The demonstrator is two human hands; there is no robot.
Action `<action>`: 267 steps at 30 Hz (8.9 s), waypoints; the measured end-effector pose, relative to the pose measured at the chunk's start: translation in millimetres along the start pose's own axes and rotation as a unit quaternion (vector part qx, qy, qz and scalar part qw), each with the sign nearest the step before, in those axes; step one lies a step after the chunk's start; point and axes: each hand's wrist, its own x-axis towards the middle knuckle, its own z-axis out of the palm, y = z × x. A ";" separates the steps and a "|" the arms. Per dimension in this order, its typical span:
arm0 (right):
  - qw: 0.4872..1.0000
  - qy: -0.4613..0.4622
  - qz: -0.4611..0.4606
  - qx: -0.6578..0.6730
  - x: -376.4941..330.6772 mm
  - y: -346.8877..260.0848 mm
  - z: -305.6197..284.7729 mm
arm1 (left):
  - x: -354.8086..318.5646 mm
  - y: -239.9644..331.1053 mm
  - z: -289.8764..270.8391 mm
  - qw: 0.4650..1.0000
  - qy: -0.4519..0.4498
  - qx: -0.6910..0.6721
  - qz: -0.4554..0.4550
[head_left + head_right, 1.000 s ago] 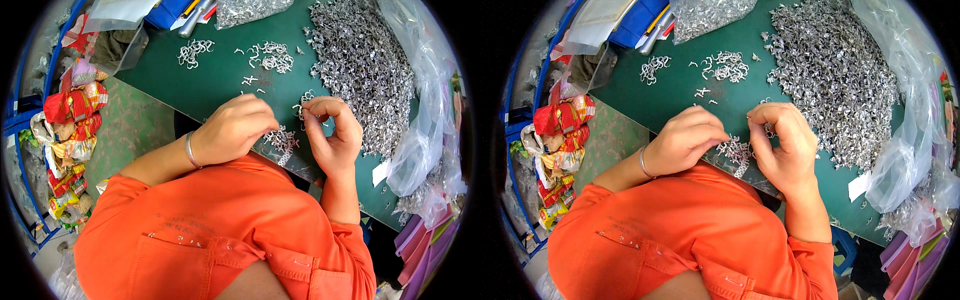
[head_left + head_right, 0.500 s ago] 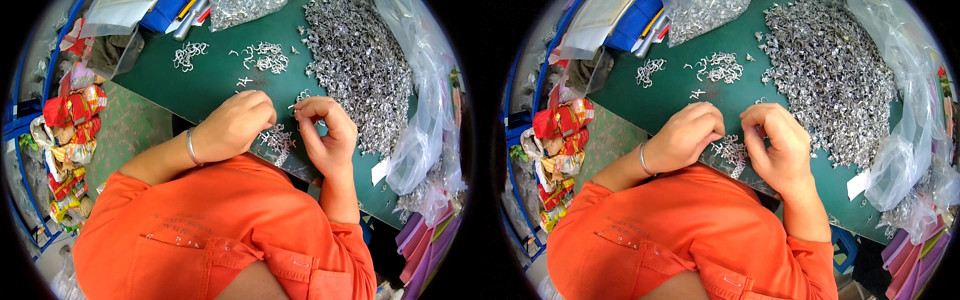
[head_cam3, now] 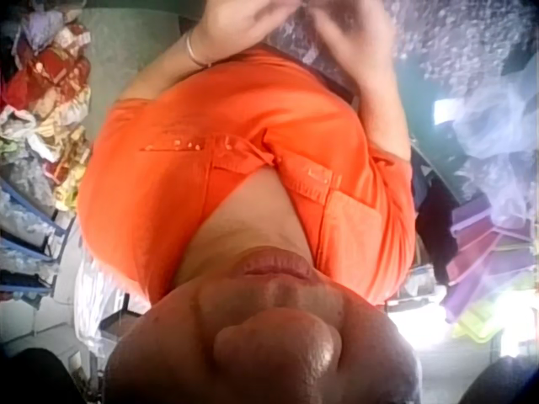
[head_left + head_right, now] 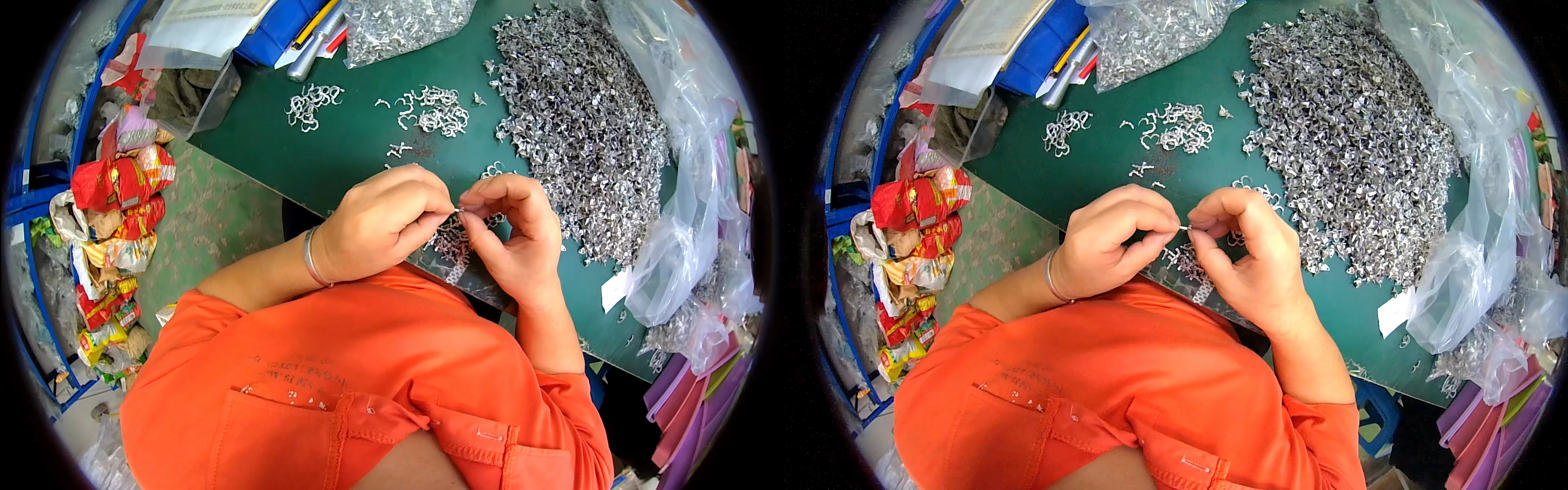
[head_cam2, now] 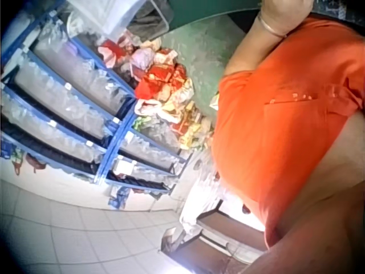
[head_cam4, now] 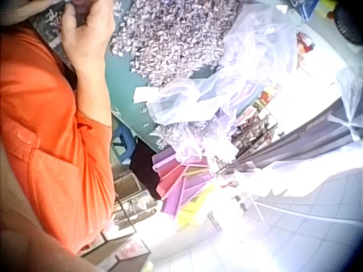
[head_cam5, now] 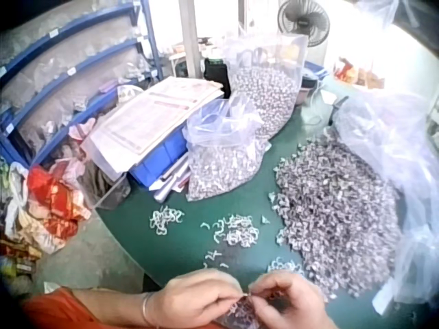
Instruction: The person sits at a green workbench and repeatedly picks up small silver metal clips and fasteners, joining them by hand. They place the assembled pieces into a small pile on the table while occasionally reaching into a plastic bag to retrieve more parts.
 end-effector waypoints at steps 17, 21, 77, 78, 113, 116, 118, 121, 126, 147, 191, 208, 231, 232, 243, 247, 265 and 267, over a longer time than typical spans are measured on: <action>0.977 -0.099 -0.132 -0.133 9.2 -9.9 -3.9 | -1.0 -6.8 -21.9 0.997 -0.079 0.009 -0.023; 0.951 -0.142 -0.156 -0.227 8.4 -14.2 -4.3 | -9.4 -17.8 -43.8 0.986 -0.008 0.100 -0.130; 0.998 0.014 -0.009 -0.069 4.3 -8.9 2.5 | 4.9 -16.4 -8.6 0.996 0.006 0.091 0.011; 0.999 0.018 0.015 -0.040 3.6 -9.9 5.3 | 4.0 -13.2 -6.5 0.997 0.007 0.069 0.013; 0.939 0.306 -0.143 -0.073 62.4 -97.3 -205.9 | 33.5 -51.4 -38.2 0.956 -0.039 0.288 -0.040; 0.929 0.330 -0.146 -0.079 115.6 -116.8 -247.4 | 30.8 -43.0 -40.2 0.959 -0.016 0.279 -0.047; 0.923 0.349 -0.090 -0.133 150.2 -120.8 -283.1 | 29.6 -40.5 -40.1 0.959 -0.013 0.279 -0.046; 0.927 0.345 -0.029 -0.146 201.1 -104.8 -330.9 | 26.9 -33.4 -38.5 0.982 0.009 0.131 -0.133; 0.927 0.329 -0.010 -0.178 244.6 -53.6 -372.4 | 18.4 -25.7 -38.8 0.979 0.062 -0.030 -0.189; 0.956 0.215 0.087 -0.180 -89.8 -24.8 -87.5 | 19.4 -20.4 -42.0 0.986 0.017 0.143 -0.089; 0.752 0.370 0.271 -0.474 -234.8 23.2 -206.7 | 16.7 -31.5 -46.6 0.968 -0.108 0.192 -0.117; 0.679 0.349 0.311 -0.566 -276.8 15.2 -234.0 | 19.5 -18.3 -41.1 0.934 -0.044 -0.083 -0.344; 0.978 -0.006 -0.139 -0.155 1.7 -8.4 -2.9 | 4.5 -4.9 -12.1 0.955 -0.084 -0.218 -0.184; 0.976 0.001 -0.153 -0.155 2.3 -6.5 -2.2 | 2.7 -6.8 -11.0 0.936 -0.089 -0.263 -0.217; 0.988 0.027 -0.107 -0.112 -0.1 -2.5 -1.5 | 2.3 -5.9 -4.9 0.917 -0.062 -0.321 -0.230; 0.990 0.018 -0.091 -0.105 -1.5 -1.3 -1.9 | 2.8 -2.4 -4.4 0.914 -0.055 -0.313 -0.254; 0.988 0.066 -0.058 -0.129 -2.7 -1.2 -0.6 | 15.1 -41.7 -77.4 0.956 0.087 0.266 -0.084; 0.987 0.071 -0.061 -0.131 -3.9 0.3 -1.5 | 21.2 -32.4 -55.6 0.982 -0.019 0.168 -0.088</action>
